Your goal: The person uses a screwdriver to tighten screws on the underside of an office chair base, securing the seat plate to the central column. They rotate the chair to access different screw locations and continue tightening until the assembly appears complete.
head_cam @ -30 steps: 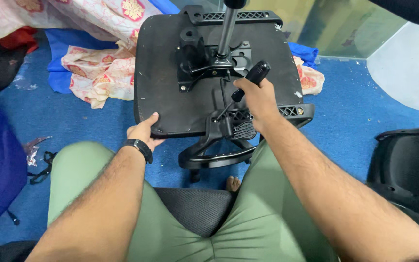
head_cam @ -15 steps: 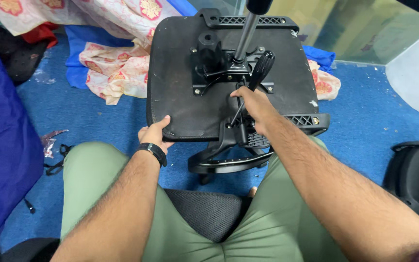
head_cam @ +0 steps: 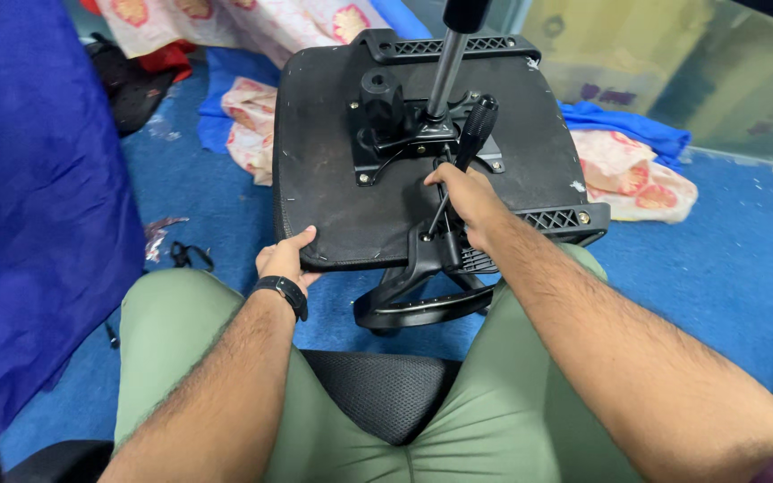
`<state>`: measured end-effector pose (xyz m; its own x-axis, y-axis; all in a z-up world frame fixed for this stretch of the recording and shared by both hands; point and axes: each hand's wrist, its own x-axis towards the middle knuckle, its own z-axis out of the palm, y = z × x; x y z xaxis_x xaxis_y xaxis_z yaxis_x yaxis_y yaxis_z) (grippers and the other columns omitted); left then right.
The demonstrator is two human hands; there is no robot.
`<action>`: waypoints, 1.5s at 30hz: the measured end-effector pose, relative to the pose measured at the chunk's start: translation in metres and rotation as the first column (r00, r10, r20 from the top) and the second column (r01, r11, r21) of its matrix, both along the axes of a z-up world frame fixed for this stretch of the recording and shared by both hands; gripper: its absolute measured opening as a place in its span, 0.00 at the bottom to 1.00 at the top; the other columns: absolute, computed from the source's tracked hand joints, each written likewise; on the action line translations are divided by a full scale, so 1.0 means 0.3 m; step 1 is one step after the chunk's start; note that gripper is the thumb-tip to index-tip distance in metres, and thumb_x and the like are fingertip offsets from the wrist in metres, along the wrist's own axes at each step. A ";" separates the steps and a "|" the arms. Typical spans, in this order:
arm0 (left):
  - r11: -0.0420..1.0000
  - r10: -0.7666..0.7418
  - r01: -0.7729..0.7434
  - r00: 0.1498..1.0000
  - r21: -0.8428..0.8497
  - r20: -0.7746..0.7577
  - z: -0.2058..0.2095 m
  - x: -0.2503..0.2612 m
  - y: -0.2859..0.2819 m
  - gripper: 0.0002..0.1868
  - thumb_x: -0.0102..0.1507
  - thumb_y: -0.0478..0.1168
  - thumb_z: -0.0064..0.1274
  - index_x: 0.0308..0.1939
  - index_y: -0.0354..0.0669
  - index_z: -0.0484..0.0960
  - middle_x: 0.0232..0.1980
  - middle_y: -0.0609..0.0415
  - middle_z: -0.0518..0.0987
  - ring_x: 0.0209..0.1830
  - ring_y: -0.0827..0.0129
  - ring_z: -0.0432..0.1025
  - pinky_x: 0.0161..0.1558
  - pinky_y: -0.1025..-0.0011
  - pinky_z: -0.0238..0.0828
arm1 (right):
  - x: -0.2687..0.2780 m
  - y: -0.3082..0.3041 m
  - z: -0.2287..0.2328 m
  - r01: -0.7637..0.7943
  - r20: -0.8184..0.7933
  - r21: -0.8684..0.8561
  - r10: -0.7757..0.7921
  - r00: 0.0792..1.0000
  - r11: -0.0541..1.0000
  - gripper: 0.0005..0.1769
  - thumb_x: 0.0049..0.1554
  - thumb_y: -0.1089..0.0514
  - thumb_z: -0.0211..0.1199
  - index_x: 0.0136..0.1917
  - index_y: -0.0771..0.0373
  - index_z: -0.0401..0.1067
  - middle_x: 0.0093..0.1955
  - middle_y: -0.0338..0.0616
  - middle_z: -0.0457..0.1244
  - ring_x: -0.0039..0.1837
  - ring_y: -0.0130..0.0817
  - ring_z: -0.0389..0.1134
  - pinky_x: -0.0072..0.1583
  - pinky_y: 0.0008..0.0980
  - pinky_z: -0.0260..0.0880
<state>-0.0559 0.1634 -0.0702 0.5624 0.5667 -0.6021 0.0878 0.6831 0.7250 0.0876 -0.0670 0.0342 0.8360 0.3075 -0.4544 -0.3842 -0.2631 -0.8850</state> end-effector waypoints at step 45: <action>0.032 -0.019 0.194 0.981 0.980 -0.194 0.170 -0.246 0.023 0.17 0.54 0.37 0.63 0.48 0.42 0.84 0.47 0.47 0.81 0.49 0.56 0.75 0.53 0.62 0.72 | -0.149 0.428 0.060 -0.509 0.797 -0.153 0.410 0.443 0.847 0.12 0.50 0.58 0.74 0.47 0.60 0.77 0.40 0.37 0.71 0.44 0.27 0.73 0.48 0.30 0.72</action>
